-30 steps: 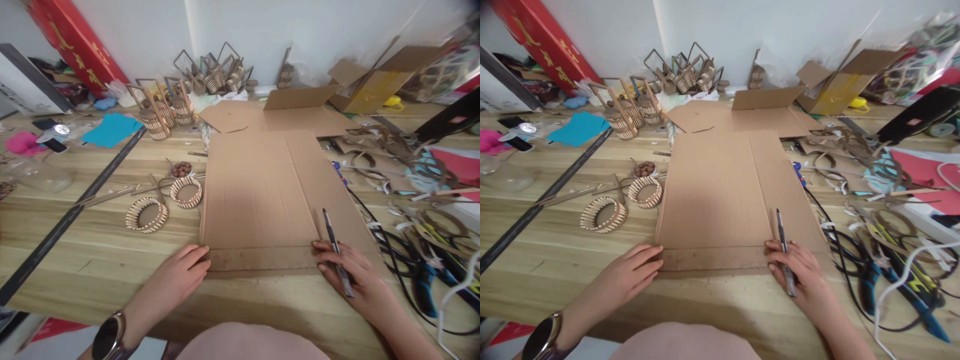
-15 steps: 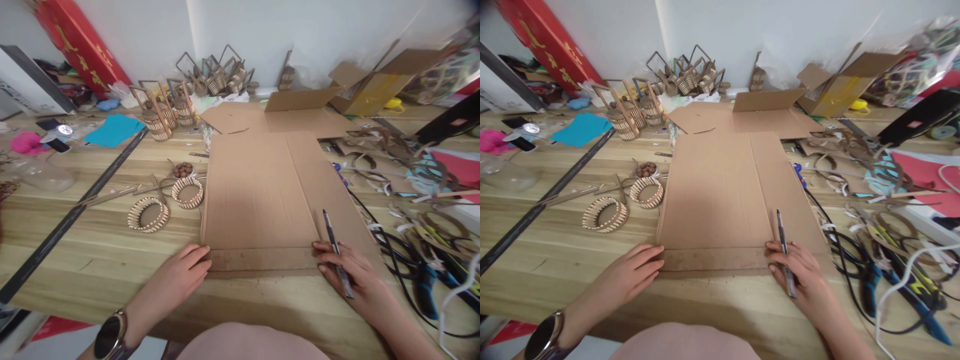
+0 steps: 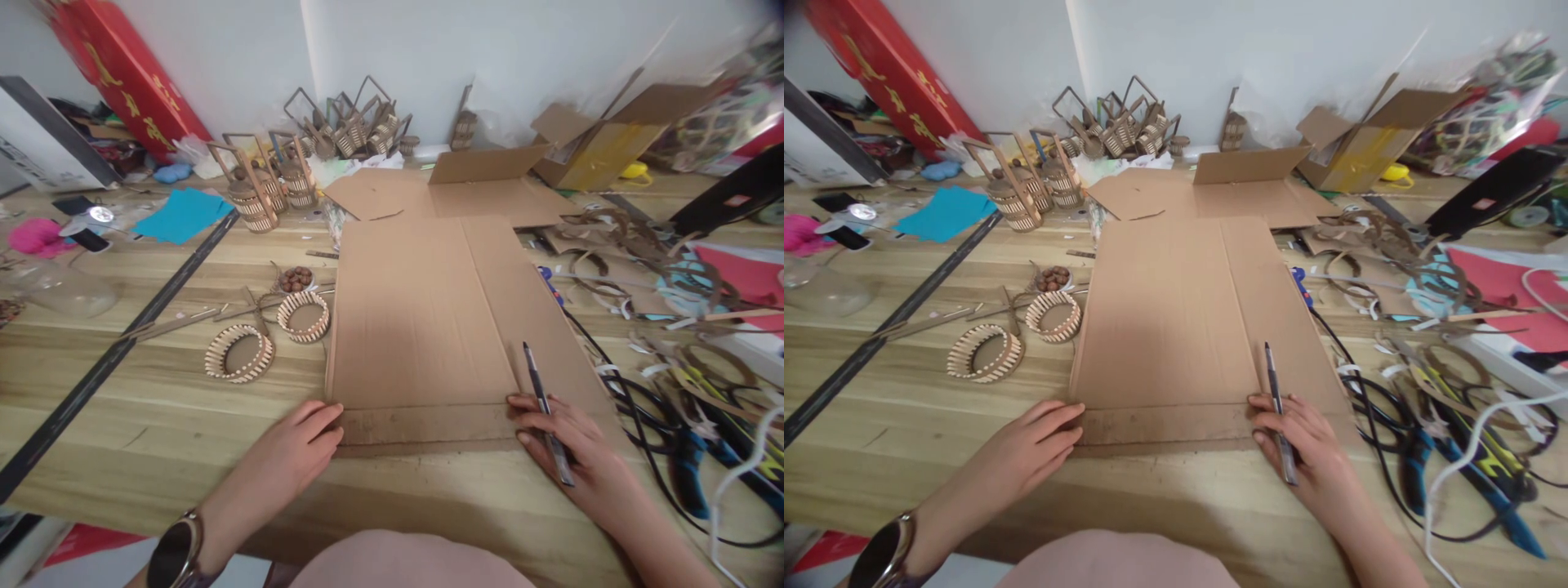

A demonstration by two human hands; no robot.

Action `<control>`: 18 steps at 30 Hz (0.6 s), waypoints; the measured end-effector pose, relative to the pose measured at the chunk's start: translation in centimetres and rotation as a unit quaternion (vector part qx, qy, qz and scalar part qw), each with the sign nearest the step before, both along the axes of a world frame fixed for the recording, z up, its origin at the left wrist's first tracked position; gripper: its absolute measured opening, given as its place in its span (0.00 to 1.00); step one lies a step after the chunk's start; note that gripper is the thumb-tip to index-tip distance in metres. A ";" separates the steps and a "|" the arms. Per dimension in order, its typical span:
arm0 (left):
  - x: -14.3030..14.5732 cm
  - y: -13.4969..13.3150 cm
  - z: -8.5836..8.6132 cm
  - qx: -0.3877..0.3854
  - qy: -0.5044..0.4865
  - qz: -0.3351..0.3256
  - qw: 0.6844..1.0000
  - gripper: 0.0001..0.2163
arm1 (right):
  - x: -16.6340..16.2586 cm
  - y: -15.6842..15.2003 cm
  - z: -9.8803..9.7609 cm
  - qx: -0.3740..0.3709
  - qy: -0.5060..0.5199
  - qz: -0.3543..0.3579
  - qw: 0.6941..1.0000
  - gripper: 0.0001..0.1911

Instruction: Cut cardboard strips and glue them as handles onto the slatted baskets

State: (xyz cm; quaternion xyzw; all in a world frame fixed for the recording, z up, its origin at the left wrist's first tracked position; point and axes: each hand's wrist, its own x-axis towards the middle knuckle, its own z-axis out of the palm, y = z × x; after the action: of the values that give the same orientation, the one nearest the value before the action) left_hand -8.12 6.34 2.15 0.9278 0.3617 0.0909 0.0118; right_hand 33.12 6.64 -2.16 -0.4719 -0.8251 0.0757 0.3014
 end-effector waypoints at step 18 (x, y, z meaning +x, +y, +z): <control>0.0 1.2 1.4 -0.048 0.085 -0.044 0.994 0.11 | 0.0 0.1 0.1 -0.002 0.006 0.010 1.000 0.05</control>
State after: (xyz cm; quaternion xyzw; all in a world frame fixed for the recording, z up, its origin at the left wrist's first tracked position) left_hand -8.13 7.54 3.51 0.9455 0.3243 -0.0067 0.0296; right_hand 33.15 6.71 -2.08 -0.4639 -0.8276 0.0829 0.3049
